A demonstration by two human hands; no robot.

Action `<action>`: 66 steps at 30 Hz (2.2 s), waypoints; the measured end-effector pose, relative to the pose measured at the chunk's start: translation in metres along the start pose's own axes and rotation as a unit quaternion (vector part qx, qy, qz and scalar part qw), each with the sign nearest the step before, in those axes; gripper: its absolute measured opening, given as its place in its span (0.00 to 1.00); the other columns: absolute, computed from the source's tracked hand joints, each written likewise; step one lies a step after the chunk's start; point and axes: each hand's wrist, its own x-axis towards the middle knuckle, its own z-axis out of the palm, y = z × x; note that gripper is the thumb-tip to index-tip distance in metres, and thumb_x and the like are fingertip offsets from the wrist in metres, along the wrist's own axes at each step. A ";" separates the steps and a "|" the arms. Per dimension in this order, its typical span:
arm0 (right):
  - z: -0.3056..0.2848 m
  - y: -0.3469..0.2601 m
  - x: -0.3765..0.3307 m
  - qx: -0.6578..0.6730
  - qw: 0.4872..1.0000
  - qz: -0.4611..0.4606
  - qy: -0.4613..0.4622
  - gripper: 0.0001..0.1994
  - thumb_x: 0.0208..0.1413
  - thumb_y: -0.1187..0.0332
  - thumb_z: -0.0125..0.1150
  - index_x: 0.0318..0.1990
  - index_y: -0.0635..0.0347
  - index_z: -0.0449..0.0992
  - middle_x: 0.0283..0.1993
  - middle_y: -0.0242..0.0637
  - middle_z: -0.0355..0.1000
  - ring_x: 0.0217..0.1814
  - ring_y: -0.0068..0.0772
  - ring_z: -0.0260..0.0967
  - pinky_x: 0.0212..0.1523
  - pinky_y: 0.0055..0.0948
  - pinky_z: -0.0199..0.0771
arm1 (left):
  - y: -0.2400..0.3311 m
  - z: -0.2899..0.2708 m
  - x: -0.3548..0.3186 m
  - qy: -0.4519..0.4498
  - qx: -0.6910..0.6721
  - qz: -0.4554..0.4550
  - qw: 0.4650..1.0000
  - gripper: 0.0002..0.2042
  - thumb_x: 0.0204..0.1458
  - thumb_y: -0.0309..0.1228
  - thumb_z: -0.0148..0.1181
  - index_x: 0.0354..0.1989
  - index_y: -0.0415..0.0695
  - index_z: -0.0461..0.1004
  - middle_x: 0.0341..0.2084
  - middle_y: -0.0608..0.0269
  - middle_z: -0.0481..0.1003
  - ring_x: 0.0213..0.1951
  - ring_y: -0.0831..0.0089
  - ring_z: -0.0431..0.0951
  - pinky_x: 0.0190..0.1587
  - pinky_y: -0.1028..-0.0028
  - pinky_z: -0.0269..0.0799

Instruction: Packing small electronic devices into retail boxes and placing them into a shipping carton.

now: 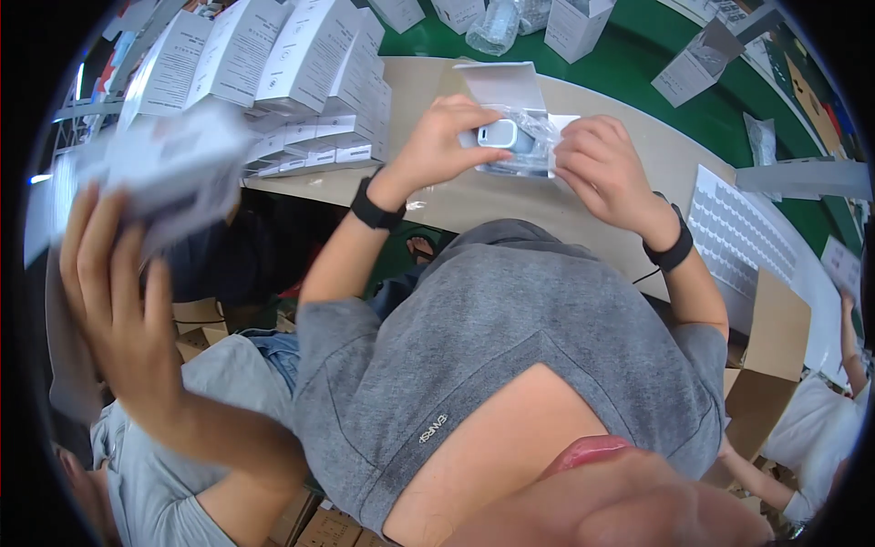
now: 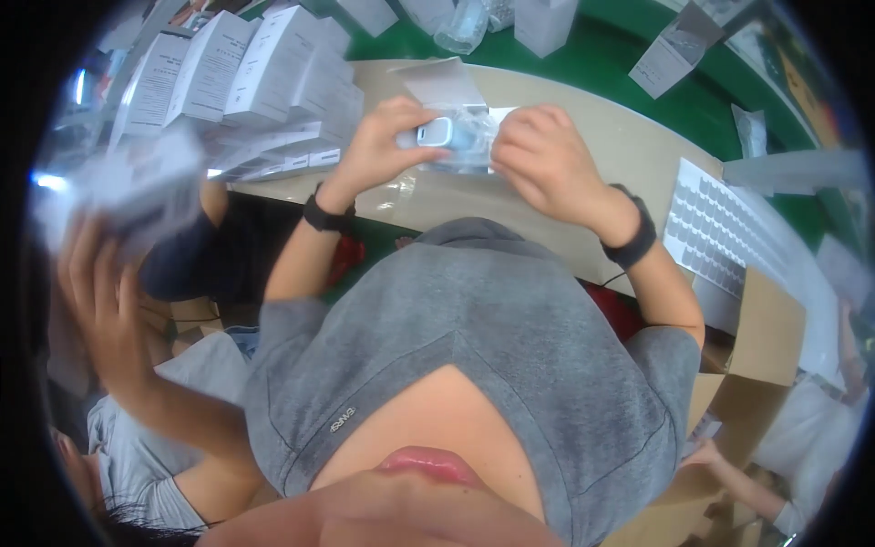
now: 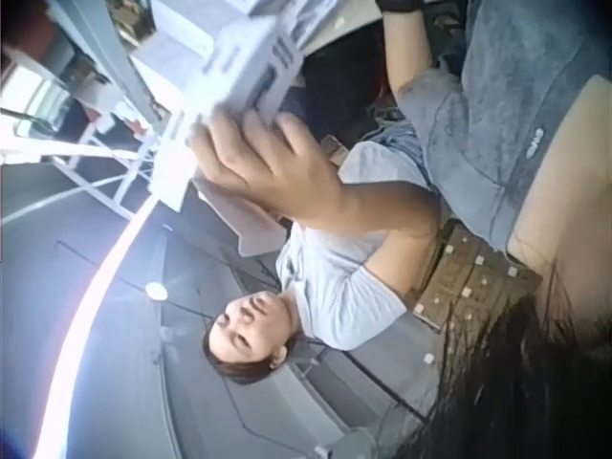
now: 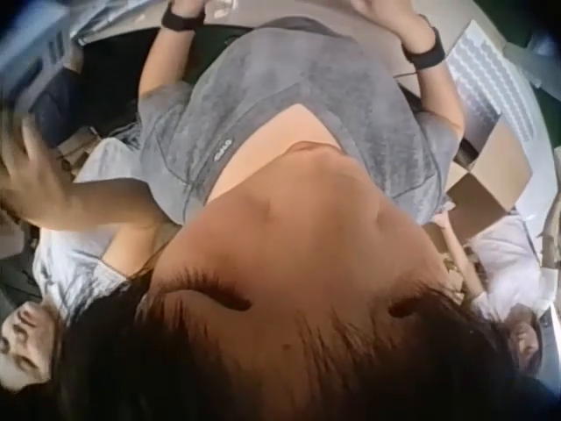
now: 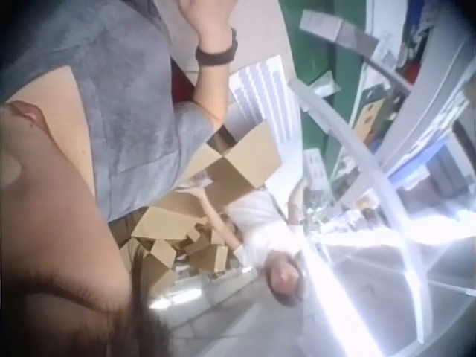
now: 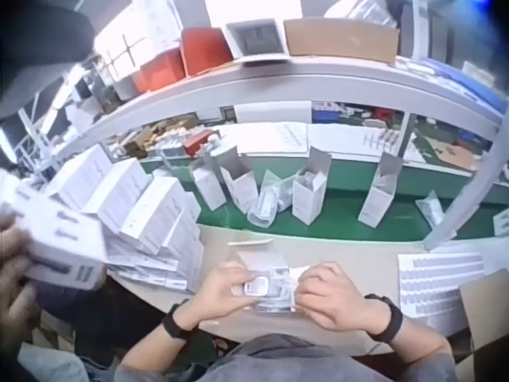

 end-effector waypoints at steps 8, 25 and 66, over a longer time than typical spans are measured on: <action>-0.012 -0.027 0.023 0.047 0.993 -0.083 0.070 0.08 0.35 0.73 0.63 0.25 0.60 0.70 0.32 0.35 0.66 0.43 0.39 0.64 0.48 0.45 0.60 | 0.011 0.000 -0.035 0.138 -0.202 -0.038 0.969 0.23 0.27 0.26 0.70 0.38 0.39 0.75 0.32 0.59 0.74 0.39 0.66 0.70 0.42 0.71 0.66; 0.009 0.010 0.001 0.009 0.995 0.097 -0.033 0.20 0.36 0.65 0.64 0.38 0.60 0.67 0.36 0.39 0.66 0.39 0.40 0.64 0.39 0.34 0.61 | 0.042 0.043 0.001 0.161 -0.228 0.004 0.960 0.34 0.33 0.34 0.70 0.49 0.38 0.61 0.41 0.57 0.71 0.43 0.66 0.70 0.48 0.70 0.64; 0.057 0.176 0.010 -0.296 0.906 0.297 0.063 0.20 0.45 0.71 0.58 0.47 0.62 0.62 0.47 0.48 0.62 0.45 0.50 0.64 0.41 0.35 0.70 | 0.041 0.027 0.012 0.285 -0.384 -0.140 0.867 0.23 0.52 0.29 0.54 0.53 0.37 0.55 0.44 0.58 0.66 0.45 0.73 0.67 0.48 0.74 0.62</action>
